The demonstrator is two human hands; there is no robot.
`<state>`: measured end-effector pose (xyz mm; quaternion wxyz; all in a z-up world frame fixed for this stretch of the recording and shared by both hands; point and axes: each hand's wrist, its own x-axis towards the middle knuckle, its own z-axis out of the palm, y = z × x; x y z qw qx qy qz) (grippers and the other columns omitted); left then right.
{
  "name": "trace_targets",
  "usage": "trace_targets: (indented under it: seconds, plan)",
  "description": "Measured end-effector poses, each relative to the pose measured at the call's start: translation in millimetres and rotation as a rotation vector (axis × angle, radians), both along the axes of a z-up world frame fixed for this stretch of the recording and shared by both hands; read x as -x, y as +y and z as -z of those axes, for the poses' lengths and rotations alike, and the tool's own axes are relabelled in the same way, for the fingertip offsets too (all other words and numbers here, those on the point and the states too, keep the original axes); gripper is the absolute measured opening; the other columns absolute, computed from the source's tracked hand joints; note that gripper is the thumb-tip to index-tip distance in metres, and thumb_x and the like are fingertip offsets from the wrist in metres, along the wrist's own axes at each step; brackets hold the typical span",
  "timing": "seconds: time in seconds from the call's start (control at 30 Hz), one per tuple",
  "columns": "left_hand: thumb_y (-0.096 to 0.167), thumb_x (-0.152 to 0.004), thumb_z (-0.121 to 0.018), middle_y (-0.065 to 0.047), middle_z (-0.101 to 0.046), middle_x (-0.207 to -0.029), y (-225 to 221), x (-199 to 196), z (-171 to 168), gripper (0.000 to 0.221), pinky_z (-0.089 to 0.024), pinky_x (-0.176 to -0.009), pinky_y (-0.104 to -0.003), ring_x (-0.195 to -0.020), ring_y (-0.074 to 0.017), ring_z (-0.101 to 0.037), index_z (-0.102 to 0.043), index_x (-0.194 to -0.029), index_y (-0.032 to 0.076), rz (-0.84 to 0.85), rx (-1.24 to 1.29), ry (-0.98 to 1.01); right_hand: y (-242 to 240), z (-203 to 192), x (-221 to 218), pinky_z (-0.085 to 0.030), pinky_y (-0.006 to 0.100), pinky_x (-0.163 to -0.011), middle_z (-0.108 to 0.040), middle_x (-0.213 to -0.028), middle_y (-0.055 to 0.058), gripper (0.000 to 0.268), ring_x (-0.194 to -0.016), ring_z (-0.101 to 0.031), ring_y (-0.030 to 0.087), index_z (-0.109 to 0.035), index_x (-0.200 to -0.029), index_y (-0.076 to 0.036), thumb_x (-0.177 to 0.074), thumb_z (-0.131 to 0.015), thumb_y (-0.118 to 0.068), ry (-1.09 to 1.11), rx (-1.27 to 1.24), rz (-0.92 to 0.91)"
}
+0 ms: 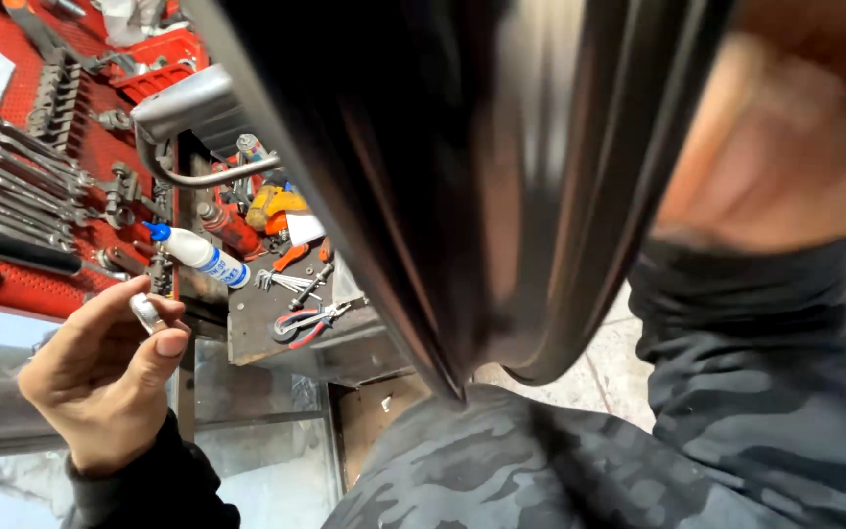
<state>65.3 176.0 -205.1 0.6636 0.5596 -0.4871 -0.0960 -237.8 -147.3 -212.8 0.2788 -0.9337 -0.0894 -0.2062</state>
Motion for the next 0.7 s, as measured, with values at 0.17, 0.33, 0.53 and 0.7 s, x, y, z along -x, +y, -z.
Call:
trace_targets:
  seconds: [0.17,0.33,0.53,0.7]
  plan:
    - [-0.003,-0.092,-0.080,-0.012,-0.073,-0.105,-0.9,3.0,6.3,0.044,-0.053,-0.075,-0.020,-0.086,-0.0099,-0.066,-0.065,-0.133,-0.007,-0.003,-0.055,0.047,7.8,-28.7,0.4,-0.054,0.038,-0.078,-0.071,-0.098,0.010,0.034,-0.087,-0.067,0.027,-0.073,-0.107,-0.009,-0.103,-0.058,-0.039,-0.011,0.107,-0.037]
    - [-0.005,-0.091,-0.079,-0.011,-0.073,-0.105,4.2,3.5,12.3,0.043,-0.055,-0.079,-0.021,-0.094,-0.0111,-0.068,-0.065,-0.132,-0.006,-0.015,-0.064,0.054,10.8,-32.5,8.2,-0.055,0.039,-0.078,-0.070,-0.099,0.009,0.029,-0.089,-0.067,0.028,-0.072,-0.107,-0.011,-0.102,-0.060,-0.037,-0.011,0.202,-0.060]
    - [-0.004,-0.090,-0.078,-0.009,-0.073,-0.103,-9.4,12.0,13.4,0.048,-0.055,-0.092,-0.024,-0.095,-0.0109,-0.069,-0.065,-0.136,-0.005,0.059,-0.149,-0.008,8.4,-38.2,15.6,-0.055,0.039,-0.080,-0.070,-0.101,0.008,0.025,-0.090,-0.067,0.029,-0.071,-0.107,-0.012,-0.100,-0.063,-0.035,0.002,0.333,-0.100]
    - [-0.003,-0.087,-0.079,-0.007,-0.073,-0.109,-18.4,9.0,22.2,0.050,-0.055,-0.092,-0.025,-0.101,-0.0114,-0.069,-0.064,-0.135,-0.005,0.105,-0.161,0.014,10.8,-73.7,29.6,-0.055,0.040,-0.081,-0.070,-0.102,0.008,0.021,-0.092,-0.068,0.030,-0.070,-0.106,-0.013,-0.098,-0.066,-0.033,-0.009,0.462,-0.126]
